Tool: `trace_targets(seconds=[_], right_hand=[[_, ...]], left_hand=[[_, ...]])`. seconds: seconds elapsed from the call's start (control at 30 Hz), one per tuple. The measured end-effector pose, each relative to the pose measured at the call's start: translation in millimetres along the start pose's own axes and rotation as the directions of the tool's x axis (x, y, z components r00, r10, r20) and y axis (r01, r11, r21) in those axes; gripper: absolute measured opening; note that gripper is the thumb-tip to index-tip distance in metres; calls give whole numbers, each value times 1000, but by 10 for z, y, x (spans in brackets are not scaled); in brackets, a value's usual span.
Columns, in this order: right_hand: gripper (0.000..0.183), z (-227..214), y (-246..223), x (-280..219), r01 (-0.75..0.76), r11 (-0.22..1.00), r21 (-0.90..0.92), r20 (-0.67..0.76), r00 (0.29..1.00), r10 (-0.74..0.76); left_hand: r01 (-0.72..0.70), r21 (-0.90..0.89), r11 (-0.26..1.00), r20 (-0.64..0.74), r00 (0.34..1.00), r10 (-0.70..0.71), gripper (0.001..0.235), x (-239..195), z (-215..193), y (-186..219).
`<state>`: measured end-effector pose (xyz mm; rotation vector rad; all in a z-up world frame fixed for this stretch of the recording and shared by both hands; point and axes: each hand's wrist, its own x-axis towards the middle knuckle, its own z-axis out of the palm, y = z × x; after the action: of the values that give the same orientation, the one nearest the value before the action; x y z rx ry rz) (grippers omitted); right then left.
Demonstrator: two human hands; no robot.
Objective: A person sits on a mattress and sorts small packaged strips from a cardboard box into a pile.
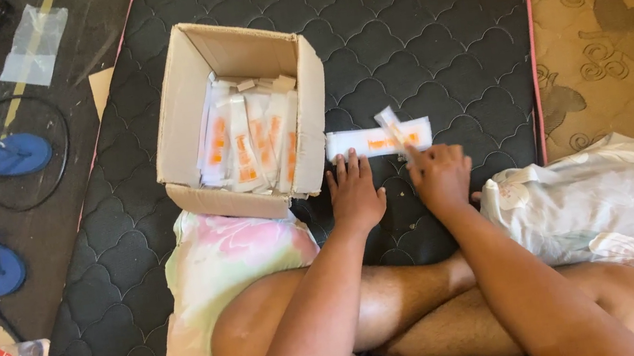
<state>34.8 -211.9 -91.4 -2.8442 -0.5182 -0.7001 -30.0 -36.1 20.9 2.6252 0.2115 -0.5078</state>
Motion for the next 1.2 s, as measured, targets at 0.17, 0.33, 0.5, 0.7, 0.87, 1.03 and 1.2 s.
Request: trace_targets(seconds=[0.17,0.33,0.5,0.7,0.87,1.03,1.2], right_hand=[[44,-46,-96,-44,-37,998,50,7,999,37],[35,-302,-328,227,-60,985,162,-16,998,63],[18,-1004,-1035,887,220,769,600,-180,974,-138],[24,-800,-2164,1462,81,483,872,12,982,-187],[27,128,-2734,1682,-311,798,515,604,793,-81],[22,742,-2840,1515,337,941,-41,718,665,-207],[23,-26,-2833,1466,-275,948,160,718,692,80]], left_hand=[[-39,-109,993,-71,997,31,66,-53,-170,77],[-217,-301,929,-416,906,76,47,59,-162,92],[-440,-698,565,-651,719,-244,36,-375,-1154,-32],[-371,-857,357,-515,604,-608,21,-357,-1600,-837],[-390,-871,299,-475,510,-717,26,-262,-1534,-1075],[-342,-914,219,-382,535,-754,33,-267,-1578,-1096],[-242,-961,131,-253,587,-769,41,-377,-1700,-954]])
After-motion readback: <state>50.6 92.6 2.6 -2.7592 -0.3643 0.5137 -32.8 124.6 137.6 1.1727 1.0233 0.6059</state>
